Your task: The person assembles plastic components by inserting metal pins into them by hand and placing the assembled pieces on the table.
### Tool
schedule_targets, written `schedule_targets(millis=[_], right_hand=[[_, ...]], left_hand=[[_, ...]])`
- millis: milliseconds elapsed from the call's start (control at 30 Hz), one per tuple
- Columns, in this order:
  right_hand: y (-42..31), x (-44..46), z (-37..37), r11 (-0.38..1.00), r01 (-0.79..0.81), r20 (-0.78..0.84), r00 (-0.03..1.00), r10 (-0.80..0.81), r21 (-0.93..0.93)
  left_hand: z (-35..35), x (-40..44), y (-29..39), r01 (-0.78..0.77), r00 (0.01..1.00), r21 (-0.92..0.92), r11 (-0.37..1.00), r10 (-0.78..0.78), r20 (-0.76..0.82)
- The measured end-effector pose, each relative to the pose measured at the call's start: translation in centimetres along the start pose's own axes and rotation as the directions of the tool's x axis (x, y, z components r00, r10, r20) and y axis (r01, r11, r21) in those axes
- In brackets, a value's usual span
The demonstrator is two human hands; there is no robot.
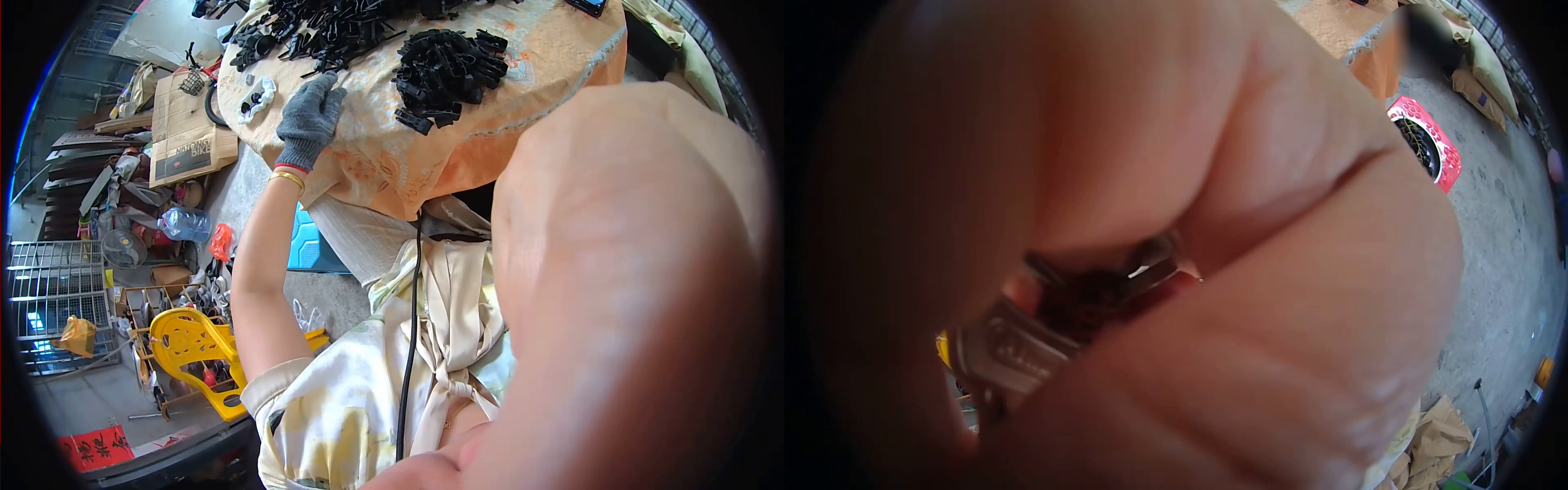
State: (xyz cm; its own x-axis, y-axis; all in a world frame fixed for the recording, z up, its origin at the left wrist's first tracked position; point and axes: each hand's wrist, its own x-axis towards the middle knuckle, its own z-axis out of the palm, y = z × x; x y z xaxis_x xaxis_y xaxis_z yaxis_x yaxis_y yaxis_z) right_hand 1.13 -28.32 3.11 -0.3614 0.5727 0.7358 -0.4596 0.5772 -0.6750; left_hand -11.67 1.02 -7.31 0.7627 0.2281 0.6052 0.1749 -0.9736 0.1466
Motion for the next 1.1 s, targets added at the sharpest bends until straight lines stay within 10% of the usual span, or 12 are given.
schedule_targets(millis=[533,867,933,967,1100], right_hand=[[2.4,-1.5,-2.9,0.979,-0.166,-0.112,0.977,0.179,0.115],[1.7,-2.1,-5.1,0.968,-0.234,-0.167,0.955,0.247,0.093],[0.9,-2.5,-5.5,0.968,-0.244,-0.204,0.946,0.252,0.063],[0.6,-2.8,-5.7,0.969,-0.243,-0.229,0.941,0.248,0.050],[0.2,-3.6,-6.1,0.956,-0.286,-0.289,0.912,0.291,0.059]], left_hand=[[0.0,-0.1,-0.7,0.019,0.998,-0.028,0.999,-0.017,0.060],[-1.7,-0.8,1.6,-0.129,0.966,-0.027,0.991,0.119,-0.228],[-1.8,-4.4,4.8,-0.157,0.982,-0.038,0.987,0.152,-0.108],[-2.4,-5.3,6.7,-0.242,0.918,-0.209,0.948,0.293,0.268],[0.1,-8.6,11.4,-0.302,0.796,-0.564,0.768,0.529,0.294]])
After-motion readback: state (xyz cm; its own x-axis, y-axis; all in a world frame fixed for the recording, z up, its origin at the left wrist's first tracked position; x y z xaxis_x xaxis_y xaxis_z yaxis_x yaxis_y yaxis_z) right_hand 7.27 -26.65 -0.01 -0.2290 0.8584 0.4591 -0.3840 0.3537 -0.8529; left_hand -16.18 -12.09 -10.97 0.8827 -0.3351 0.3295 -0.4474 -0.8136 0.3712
